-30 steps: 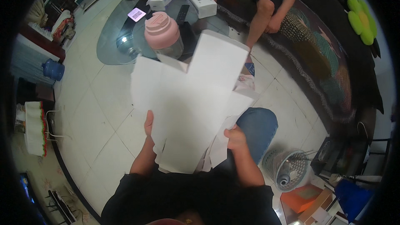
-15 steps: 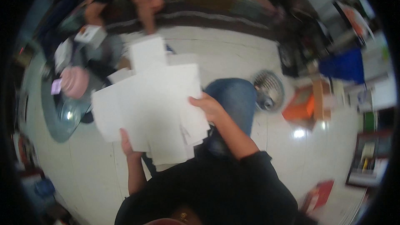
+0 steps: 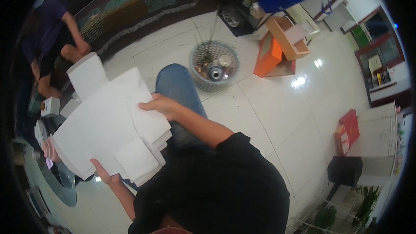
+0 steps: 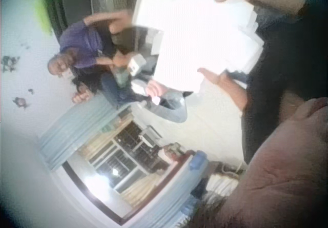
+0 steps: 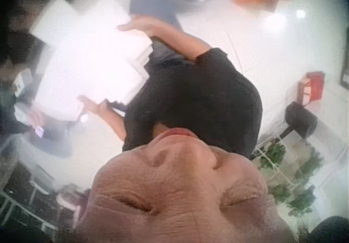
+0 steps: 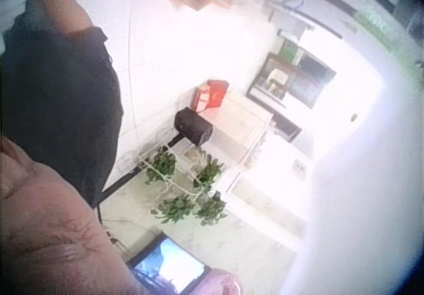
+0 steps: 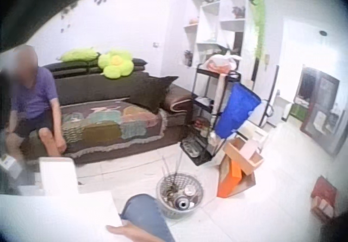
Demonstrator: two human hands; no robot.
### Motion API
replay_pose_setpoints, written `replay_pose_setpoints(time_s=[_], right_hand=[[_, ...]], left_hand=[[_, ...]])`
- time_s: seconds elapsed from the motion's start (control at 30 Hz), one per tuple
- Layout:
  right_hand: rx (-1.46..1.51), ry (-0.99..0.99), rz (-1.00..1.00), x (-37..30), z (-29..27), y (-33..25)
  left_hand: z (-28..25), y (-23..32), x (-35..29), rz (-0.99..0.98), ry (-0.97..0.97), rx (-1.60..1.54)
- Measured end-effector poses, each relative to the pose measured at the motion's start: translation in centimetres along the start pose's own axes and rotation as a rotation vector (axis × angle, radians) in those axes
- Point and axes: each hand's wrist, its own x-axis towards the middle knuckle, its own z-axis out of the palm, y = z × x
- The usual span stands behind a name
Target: The person assembles small paper boxes by folding flat sheets into rectangular shapes. They handle multiple white and red sheets, fold them into boxes, and place them into a larger container. The person also picks up and places down various boxes and sheets during the process.
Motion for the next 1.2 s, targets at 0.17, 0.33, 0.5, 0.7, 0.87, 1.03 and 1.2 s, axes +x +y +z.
replay_pose_setpoints(time_s=[0.17, 0.33, 0.5, 0.7, 0.87, 1.03, 1.2], right_hand=[[-0.15, 0.169, -0.189, -2.9, -3.7, -2.9], [0.089, 0.303, -0.514, -7.3, -9.3, -3.3], [-0.144, 0.69, -0.228, -8.6, -22.7, 5.7], [0.148, 0.653, 0.546, -12.3, -18.6, 21.5], [-0.089, 0.568, 0.632, -6.3, -14.5, 23.6], [-0.219, 0.553, 0.703, -2.0, -12.0, 24.9], [-0.281, 0.59, 0.84, -2.3, -11.9, 26.4]], left_hand=[[1.0, 0.6, 3.2, 0.034, 0.107, 0.12], [-4.3, 4.6, 3.6, 0.385, 0.458, 0.357], [0.9, 10.2, 3.8, 0.537, 0.41, -0.128], [-0.6, 9.5, 3.5, 0.623, 0.608, 0.129], [0.5, 5.6, 8.7, 0.418, 0.619, 0.076], [-1.1, 4.8, 12.9, 0.173, 0.494, 0.039], [-2.4, 2.4, 12.8, -0.037, 0.813, 0.22]])
